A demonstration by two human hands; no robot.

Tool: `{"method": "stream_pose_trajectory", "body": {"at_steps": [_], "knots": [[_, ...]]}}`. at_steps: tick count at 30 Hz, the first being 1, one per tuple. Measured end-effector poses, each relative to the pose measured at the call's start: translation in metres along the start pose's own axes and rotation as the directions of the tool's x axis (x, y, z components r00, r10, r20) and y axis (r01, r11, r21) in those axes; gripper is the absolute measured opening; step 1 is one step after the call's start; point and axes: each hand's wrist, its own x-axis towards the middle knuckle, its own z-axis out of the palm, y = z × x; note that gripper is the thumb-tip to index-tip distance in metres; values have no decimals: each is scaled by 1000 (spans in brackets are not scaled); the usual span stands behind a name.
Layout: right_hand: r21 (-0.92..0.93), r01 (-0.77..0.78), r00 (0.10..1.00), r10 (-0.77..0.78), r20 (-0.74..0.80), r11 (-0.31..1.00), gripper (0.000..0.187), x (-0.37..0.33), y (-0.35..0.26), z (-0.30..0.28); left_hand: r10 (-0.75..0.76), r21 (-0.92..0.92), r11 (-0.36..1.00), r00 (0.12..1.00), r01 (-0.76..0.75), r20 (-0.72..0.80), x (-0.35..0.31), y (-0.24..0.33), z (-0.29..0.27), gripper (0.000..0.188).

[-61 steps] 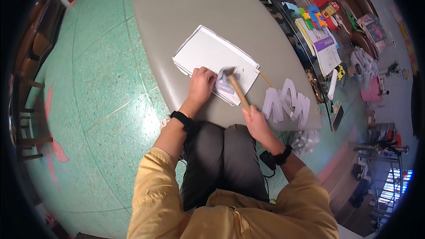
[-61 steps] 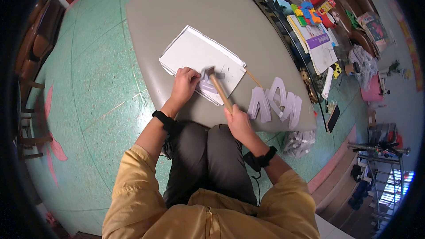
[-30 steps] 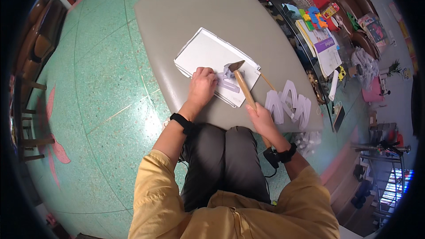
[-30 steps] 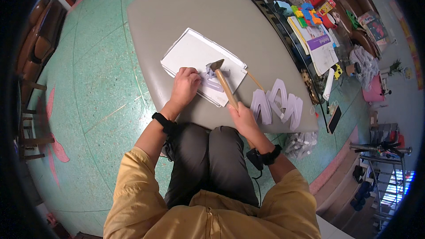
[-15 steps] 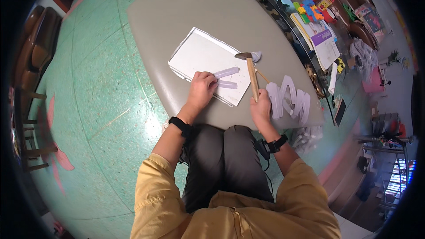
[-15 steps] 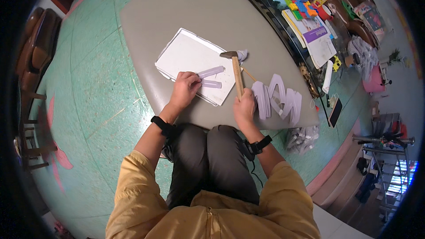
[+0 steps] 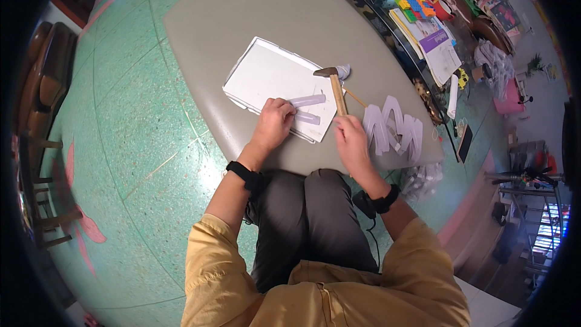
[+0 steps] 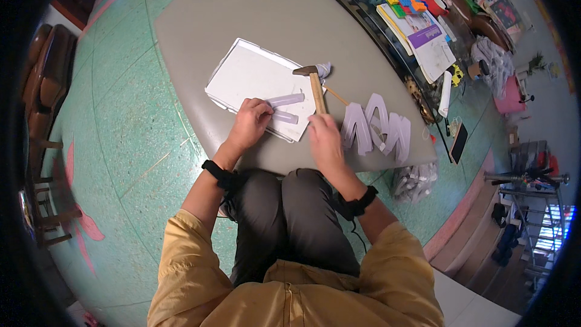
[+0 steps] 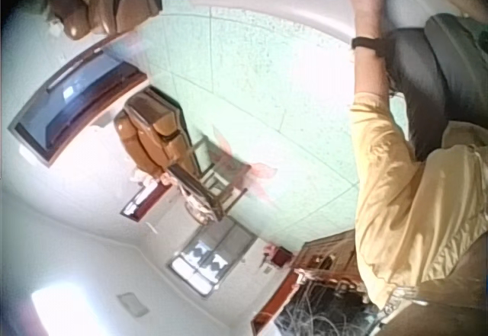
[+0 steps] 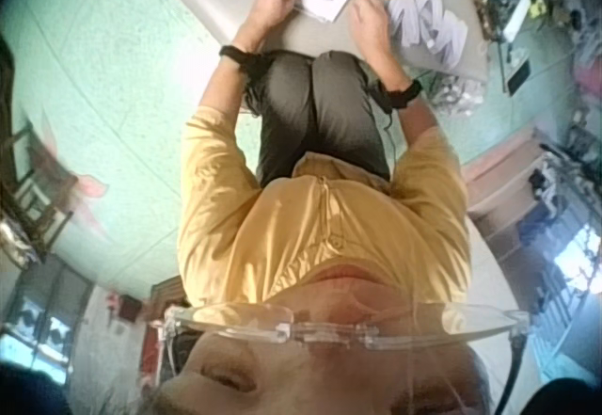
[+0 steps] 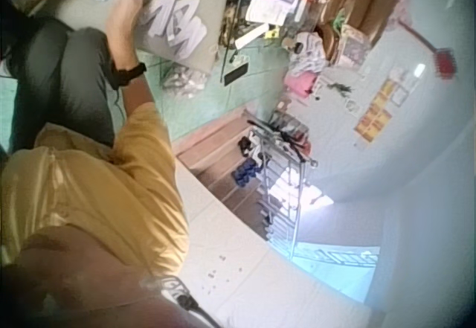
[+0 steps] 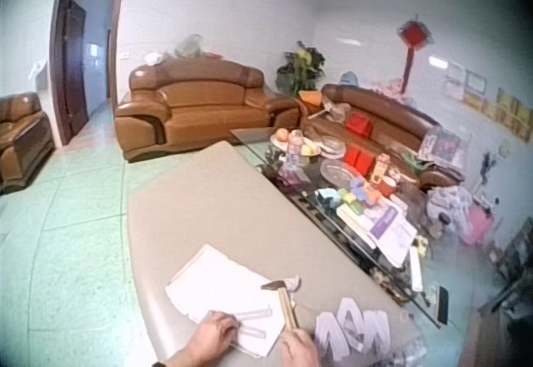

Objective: The person assembles paper letters by hammering together layers and folding tabs with their hands.

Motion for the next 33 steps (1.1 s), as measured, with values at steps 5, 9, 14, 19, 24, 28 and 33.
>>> {"method": "stream_pose_trajectory", "body": {"at_steps": [5,9,14,19,24,28,33], "knots": [[150,-33,966,-7,257,988,10,28,11,30,16,-19,1000,998,-14,68,7,1,0,11],[65,-68,938,41,345,996,8,35,15,49,19,16,1000,988,-22,155,14,-2,-1,12],[-67,-33,935,55,352,997,5,38,4,51,-16,85,996,977,-3,213,16,-9,1,11],[-135,85,917,-25,398,987,5,46,9,50,-30,81,997,972,11,233,20,-9,4,11],[-50,51,898,-24,439,997,5,48,16,51,-6,83,996,974,-13,228,19,-6,4,10],[-40,87,904,-62,423,995,5,48,21,53,-36,140,990,978,7,204,19,-4,8,8],[-80,41,873,4,489,996,7,55,18,50,-95,197,979,976,56,194,19,-1,11,8]]}}
